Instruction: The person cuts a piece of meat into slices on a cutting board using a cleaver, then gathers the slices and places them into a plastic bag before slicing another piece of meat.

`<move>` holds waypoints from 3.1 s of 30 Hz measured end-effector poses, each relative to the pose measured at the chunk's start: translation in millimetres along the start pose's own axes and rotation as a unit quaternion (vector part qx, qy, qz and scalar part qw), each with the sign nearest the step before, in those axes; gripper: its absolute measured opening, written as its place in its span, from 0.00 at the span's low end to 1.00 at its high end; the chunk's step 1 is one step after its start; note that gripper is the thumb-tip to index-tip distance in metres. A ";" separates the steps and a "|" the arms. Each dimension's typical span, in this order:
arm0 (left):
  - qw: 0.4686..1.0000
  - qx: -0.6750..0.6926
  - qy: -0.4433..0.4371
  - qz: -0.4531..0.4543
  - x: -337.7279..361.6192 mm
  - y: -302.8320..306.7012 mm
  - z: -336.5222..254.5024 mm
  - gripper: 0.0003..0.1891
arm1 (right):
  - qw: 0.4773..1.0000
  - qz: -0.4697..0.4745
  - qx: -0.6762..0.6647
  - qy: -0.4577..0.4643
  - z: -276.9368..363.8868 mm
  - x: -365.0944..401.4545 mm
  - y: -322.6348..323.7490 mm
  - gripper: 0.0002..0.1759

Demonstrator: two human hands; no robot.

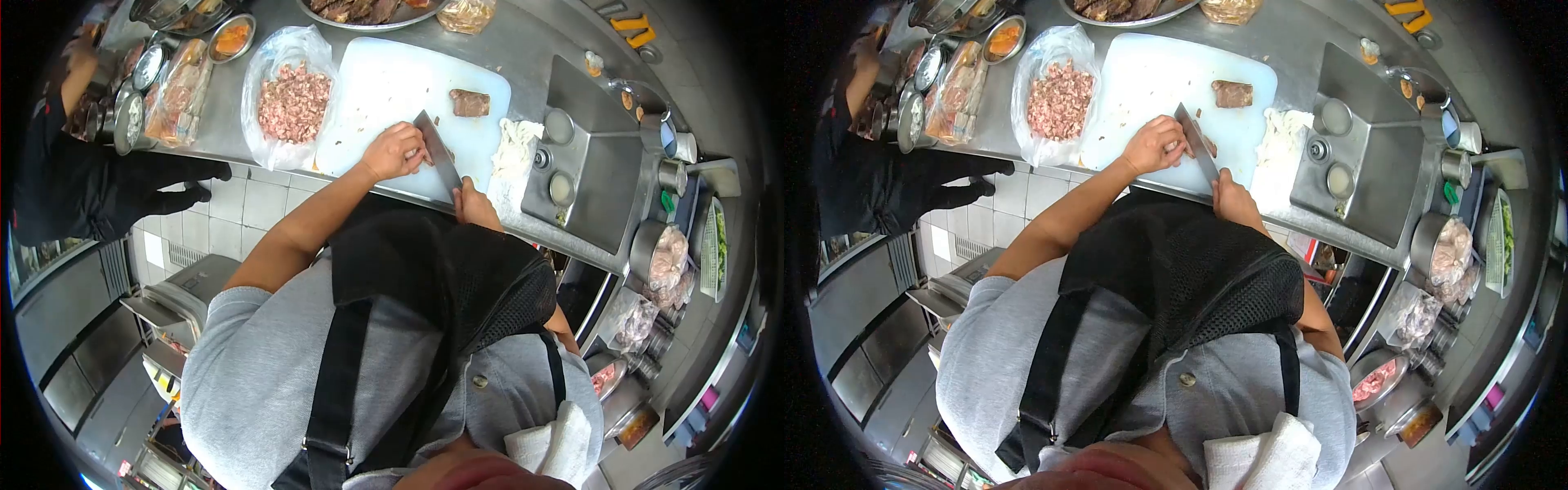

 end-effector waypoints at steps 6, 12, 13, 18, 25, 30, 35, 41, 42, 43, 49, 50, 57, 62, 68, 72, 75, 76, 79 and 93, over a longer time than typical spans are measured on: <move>1.000 0.001 0.016 0.002 0.5 -1.5 4.3 0.05 | 0.999 0.035 0.012 -0.033 -5.2 0.4 -5.6 0.13; 1.000 -0.001 0.013 -0.014 -2.8 0.8 2.1 0.04 | 0.999 0.019 0.001 -0.026 2.4 -11.9 -5.1 0.13; 1.000 -0.006 0.007 -0.022 -2.7 0.7 1.1 0.03 | 0.999 0.026 -0.004 -0.029 1.2 -13.7 -5.6 0.13; 1.000 -0.004 0.008 -0.012 -5.0 0.8 5.2 0.03 | 0.998 -0.045 -0.021 0.032 -10.1 -31.2 -25.6 0.13; 1.000 -0.009 0.018 0.005 -0.4 -0.2 0.2 0.04 | 1.000 -0.002 -0.012 -0.023 -22.6 -1.8 -26.3 0.15; 1.000 -0.012 0.015 0.023 2.1 0.4 1.9 0.04 | 0.998 -0.014 -0.025 0.059 -4.6 -23.5 2.1 0.17; 0.990 -0.008 0.092 -0.103 21.1 14.6 11.2 0.09 | 0.998 -0.047 -0.041 0.029 9.3 -5.0 32.1 0.18; 0.998 -0.012 0.060 -0.017 16.4 16.0 -1.6 0.14 | 1.000 0.007 -0.001 0.006 1.8 3.3 13.2 0.17; 0.998 -0.011 0.061 -0.016 15.5 15.1 -1.0 0.14 | 1.000 0.012 0.004 0.006 2.2 4.1 11.6 0.17; 0.998 -0.016 0.063 -0.010 15.4 13.8 -0.8 0.14 | 1.000 0.013 0.004 0.006 2.1 4.1 9.1 0.17; 0.996 -0.065 0.048 0.032 14.7 10.1 -7.3 0.11 | 0.999 0.022 0.021 -0.014 4.6 3.7 -2.4 0.14; 0.996 -0.075 0.044 0.037 14.5 9.1 -7.7 0.10 | 0.999 0.021 0.023 -0.018 6.3 4.8 -2.0 0.14; 0.995 -0.078 0.051 0.040 15.7 5.1 -3.6 0.11 | 0.999 -0.003 0.033 -0.013 3.4 -7.6 -19.9 0.13; 0.995 -0.071 0.060 0.044 14.2 5.4 -3.3 0.09 | 0.999 -0.035 0.012 0.008 0.9 -18.4 -31.3 0.12; 0.995 -0.077 0.050 0.031 15.5 5.2 -2.0 0.08 | 0.999 -0.034 0.005 0.018 -4.5 -11.9 -26.9 0.14; 0.997 -0.029 0.052 -0.045 19.2 17.3 -3.7 0.08 | 0.997 -0.048 -0.015 0.058 -1.7 -21.1 -5.4 0.15; 0.992 -0.041 0.081 -0.087 25.6 25.2 -2.2 0.11 | 0.997 -0.066 -0.023 0.035 8.2 -11.3 7.2 0.14; 0.997 -0.033 0.059 -0.040 25.5 21.6 -5.7 0.10 | 0.997 -0.066 -0.023 0.032 9.2 -7.4 9.2 0.14; 0.999 -0.021 0.028 0.011 23.6 15.8 -6.2 0.09 | 0.999 -0.046 -0.014 0.025 9.8 1.1 4.6 0.14; 1.000 -0.007 0.020 0.000 20.4 14.6 -5.8 0.07 | 0.999 -0.035 0.021 0.020 8.3 -20.3 -37.4 0.15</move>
Point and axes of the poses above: each hand's wrist, its own x-axis away from the middle knuckle, its own y-axis out of the back of the hand, z = x × y, the point moved 4 cm from there along -x, towards the middle knuckle, and after that the axes turned 2 degrees about x, right-handed, at the moved point
